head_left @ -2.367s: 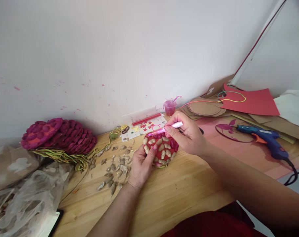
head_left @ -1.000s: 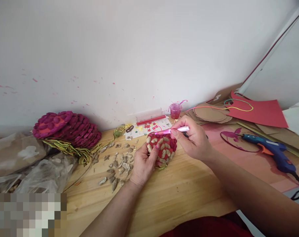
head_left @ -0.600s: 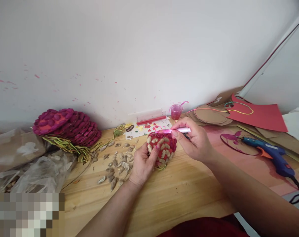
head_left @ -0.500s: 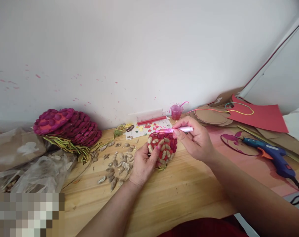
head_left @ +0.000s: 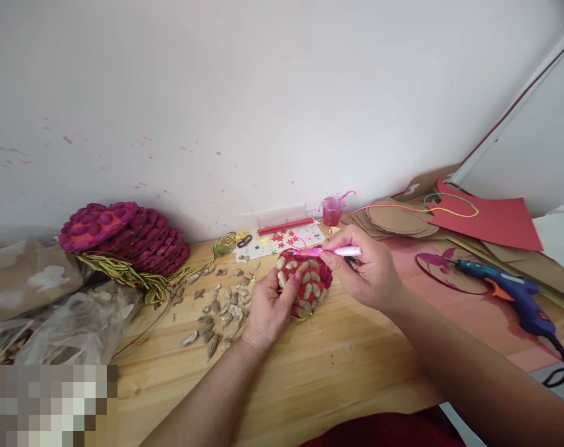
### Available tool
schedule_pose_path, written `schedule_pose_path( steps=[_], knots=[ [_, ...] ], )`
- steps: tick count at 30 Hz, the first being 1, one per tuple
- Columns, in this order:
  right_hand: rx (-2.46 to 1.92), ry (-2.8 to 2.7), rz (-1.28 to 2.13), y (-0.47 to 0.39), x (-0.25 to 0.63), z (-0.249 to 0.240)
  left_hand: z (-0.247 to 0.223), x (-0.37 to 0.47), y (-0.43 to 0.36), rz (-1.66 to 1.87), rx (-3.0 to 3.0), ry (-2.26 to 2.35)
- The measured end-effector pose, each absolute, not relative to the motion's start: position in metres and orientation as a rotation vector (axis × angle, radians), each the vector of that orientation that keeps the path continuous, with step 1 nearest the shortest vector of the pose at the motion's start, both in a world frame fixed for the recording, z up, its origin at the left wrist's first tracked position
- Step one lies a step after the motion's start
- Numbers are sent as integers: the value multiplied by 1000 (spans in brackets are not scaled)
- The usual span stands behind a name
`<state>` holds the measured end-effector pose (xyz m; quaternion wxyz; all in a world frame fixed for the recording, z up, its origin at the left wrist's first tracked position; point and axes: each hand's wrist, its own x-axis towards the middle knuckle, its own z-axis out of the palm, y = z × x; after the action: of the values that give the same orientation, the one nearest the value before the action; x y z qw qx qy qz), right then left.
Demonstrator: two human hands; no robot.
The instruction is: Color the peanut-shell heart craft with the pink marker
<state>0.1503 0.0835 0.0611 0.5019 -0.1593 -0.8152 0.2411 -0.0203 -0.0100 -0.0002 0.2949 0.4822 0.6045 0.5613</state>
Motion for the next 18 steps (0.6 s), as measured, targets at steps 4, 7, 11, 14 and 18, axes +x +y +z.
schedule_pose_path(
  steps=[4,7,11,14,18],
  knots=[
    [-381,-1979,608,81,150,62,0,-19,-10,1484,1272,1583],
    [-382,-2007,573,79,149,63,-1,-19,-10,1499,1254,1580],
    [-406,-1983,584,81,150,63,-1,-21,-10,1511,1278,1597],
    [-400,-1979,604,81,151,64,-2,-21,-9,1483,1284,1598],
    [-392,-2019,570,78,149,65,-3,-20,-10,1482,1306,1595]
  ],
)
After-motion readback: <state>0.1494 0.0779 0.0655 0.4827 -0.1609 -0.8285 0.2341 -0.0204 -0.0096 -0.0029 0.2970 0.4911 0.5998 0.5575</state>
